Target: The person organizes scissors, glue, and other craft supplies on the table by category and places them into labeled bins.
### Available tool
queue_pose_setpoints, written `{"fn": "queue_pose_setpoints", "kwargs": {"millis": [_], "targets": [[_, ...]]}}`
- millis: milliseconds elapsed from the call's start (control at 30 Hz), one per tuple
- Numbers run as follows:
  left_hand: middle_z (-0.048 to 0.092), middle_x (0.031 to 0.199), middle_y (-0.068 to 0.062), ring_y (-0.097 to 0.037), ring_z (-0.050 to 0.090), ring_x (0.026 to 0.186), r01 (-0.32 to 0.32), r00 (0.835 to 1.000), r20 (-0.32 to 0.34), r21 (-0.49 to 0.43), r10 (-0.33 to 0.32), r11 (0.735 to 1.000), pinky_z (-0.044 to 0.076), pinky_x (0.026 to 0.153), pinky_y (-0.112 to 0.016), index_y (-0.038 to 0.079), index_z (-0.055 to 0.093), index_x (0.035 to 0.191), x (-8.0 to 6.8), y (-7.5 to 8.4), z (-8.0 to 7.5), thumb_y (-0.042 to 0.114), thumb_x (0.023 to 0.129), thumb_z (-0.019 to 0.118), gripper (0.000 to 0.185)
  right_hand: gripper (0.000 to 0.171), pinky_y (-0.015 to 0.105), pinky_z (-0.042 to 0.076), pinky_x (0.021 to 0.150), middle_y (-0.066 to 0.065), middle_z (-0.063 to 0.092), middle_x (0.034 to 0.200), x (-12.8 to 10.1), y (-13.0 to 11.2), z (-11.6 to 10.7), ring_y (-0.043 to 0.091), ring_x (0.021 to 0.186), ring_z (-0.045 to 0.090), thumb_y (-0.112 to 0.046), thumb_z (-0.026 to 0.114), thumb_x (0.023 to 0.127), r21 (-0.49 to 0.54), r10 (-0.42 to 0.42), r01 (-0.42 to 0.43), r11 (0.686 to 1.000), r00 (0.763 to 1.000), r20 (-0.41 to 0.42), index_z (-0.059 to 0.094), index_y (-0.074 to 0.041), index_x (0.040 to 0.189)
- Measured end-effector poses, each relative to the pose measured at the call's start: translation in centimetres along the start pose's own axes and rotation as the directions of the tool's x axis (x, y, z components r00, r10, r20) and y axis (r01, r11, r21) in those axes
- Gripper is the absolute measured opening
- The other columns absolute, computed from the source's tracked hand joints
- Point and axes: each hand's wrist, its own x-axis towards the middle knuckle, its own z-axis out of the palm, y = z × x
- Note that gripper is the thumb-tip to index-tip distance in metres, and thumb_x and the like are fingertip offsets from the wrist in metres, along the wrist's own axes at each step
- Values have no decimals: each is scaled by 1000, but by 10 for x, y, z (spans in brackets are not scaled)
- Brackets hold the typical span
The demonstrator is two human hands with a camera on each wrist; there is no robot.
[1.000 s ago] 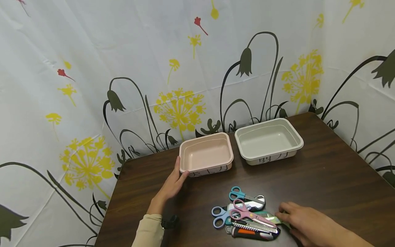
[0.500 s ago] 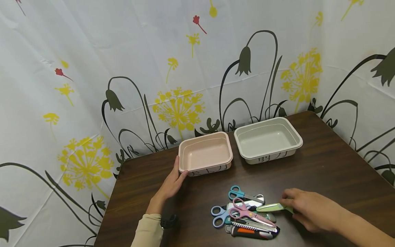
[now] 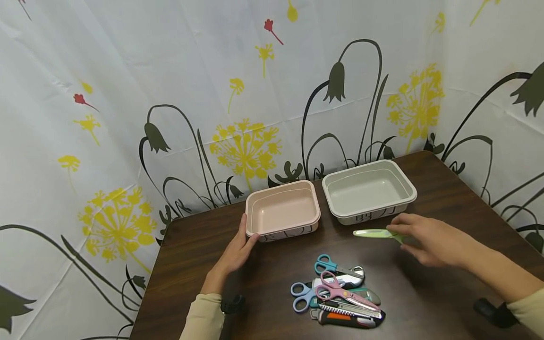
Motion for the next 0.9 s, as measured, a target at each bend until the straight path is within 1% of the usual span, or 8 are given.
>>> {"fn": "queue_pose_setpoints", "kwargs": {"millis": [33, 100, 200, 300, 467, 600, 733, 900], "targets": [[21, 160, -19, -36, 31, 141, 1, 1000, -1, -1, -1, 1000, 30, 109, -53, 8, 2, 158, 0, 0, 0, 47, 102, 45, 81, 51, 28, 52, 63, -1, 59, 115, 4, 4, -1, 7, 87, 61, -8, 86, 68, -8, 5, -5, 1000, 1000, -4, 70, -6, 117], [21, 159, -19, -36, 31, 141, 1, 1000, -7, 2, -1, 1000, 30, 109, -53, 8, 2, 158, 0, 0, -1, 47, 102, 45, 80, 54, 30, 52, 62, 0, 60, 114, 10, 12, -3, 9, 87, 62, -6, 87, 64, -32, 19, -20, 999, 1000, -7, 71, -6, 116], [21, 159, -19, -35, 31, 141, 0, 1000, -7, 0, 0, 1000, 30, 109, -52, 8, 2, 158, 0, 1, -1, 46, 102, 45, 80, 51, 34, 53, 63, 1, 61, 112, 19, 24, -4, 13, 86, 63, -7, 87, 65, -61, 33, -33, 998, 999, 1, 72, -6, 114], [22, 159, -19, -35, 32, 141, -6, 1000, -6, -1, 6, 1000, 30, 109, -52, 7, 2, 158, -1, 2, 0, 45, 102, 46, 80, 47, 35, 54, 64, 0, 61, 110, 25, 33, -2, 13, 85, 63, -8, 87, 67, -69, 36, -35, 997, 999, 16, 72, -7, 112], [23, 159, -20, -35, 33, 140, -9, 1000, -17, -1, 9, 1000, 31, 109, -51, 8, 3, 158, -2, 1, 1, 44, 102, 46, 80, 43, 35, 53, 65, 1, 61, 108, 34, 44, 4, 13, 85, 62, -5, 85, 68, -49, 11, -10, 999, 1000, 20, 73, -5, 109], [25, 158, -21, -37, 35, 139, 1, 1000, -11, 2, -1, 1000, 32, 107, -53, 8, 3, 158, -3, 1, 1, 45, 102, 46, 80, 41, 36, 53, 68, 2, 62, 106, 40, 49, 9, 13, 87, 61, -1, 83, 67, -35, 0, 0, 999, 1000, 20, 73, -3, 107], [24, 158, -20, -37, 35, 139, 3, 1000, -12, 2, -3, 1000, 32, 107, -54, 8, 4, 158, -3, 1, 0, 47, 102, 46, 80, 38, 36, 52, 70, 0, 61, 104, 43, 51, 11, 11, 86, 59, -1, 79, 70, -28, 37, -36, 999, 998, 50, 72, -2, 108], [24, 158, -20, -37, 35, 139, -5, 1000, -16, 3, 6, 1000, 32, 107, -53, 8, 3, 158, -2, 2, 0, 46, 102, 46, 80, 37, 35, 51, 70, 0, 61, 103, 46, 54, 10, 10, 86, 57, 1, 74, 73, -9, 90, -89, 996, 990, 105, 71, -1, 110]]}}
